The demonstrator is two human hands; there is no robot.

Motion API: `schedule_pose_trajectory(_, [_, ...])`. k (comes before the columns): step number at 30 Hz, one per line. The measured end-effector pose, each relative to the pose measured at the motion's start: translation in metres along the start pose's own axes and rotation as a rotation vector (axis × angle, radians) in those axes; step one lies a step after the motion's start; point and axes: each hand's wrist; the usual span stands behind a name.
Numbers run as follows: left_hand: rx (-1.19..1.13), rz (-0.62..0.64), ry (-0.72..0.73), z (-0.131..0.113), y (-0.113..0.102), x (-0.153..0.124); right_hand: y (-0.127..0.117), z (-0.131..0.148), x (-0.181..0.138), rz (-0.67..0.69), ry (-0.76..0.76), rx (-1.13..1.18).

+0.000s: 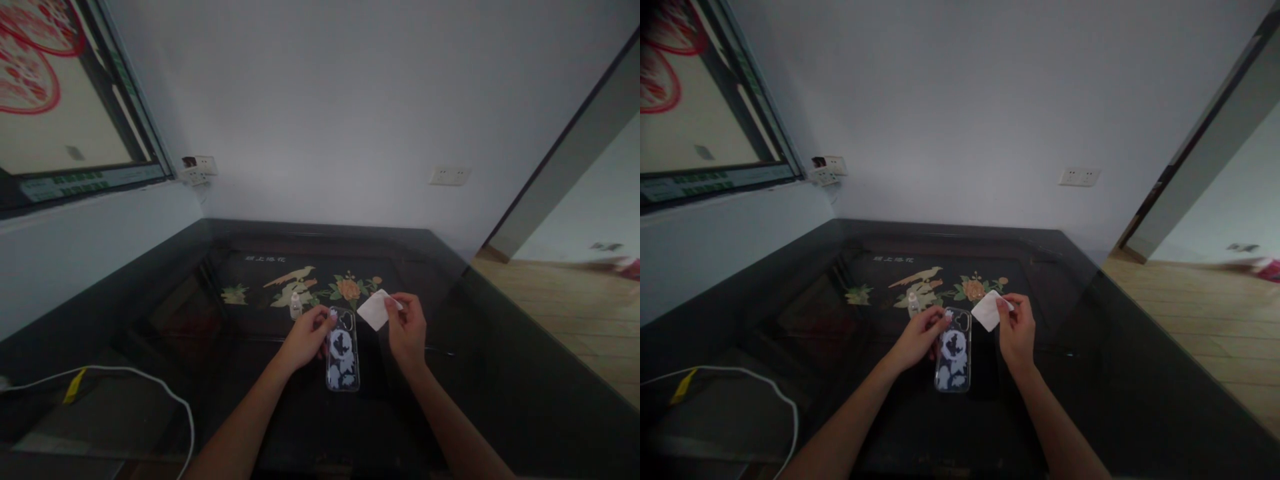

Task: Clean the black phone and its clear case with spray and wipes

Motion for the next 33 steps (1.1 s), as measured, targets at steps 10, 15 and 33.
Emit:
schedule_pose_trajectory(10, [-0.078,0.046,-0.017,-0.002,0.006,-0.001,0.01,0.012,-0.019,0.282,-0.271,0.096])
schedule_pose_trajectory(15, [-0.155,-0.091,0.045,-0.004,0.002,0.005,0.012,0.02,-0.029,0.57,-0.402,0.131])
schedule_pose_trajectory(33, [-0.152,-0.183,0.082,-0.004,-0.001,0.005,0.015,0.005,-0.012,0.649,0.34,0.39])
Point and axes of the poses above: each hand's wrist, its own x-axis towards the middle knuckle, its own y-axis out of the palm, z = x × y, and after that the axes turned 14 degrees about -x, right-handed
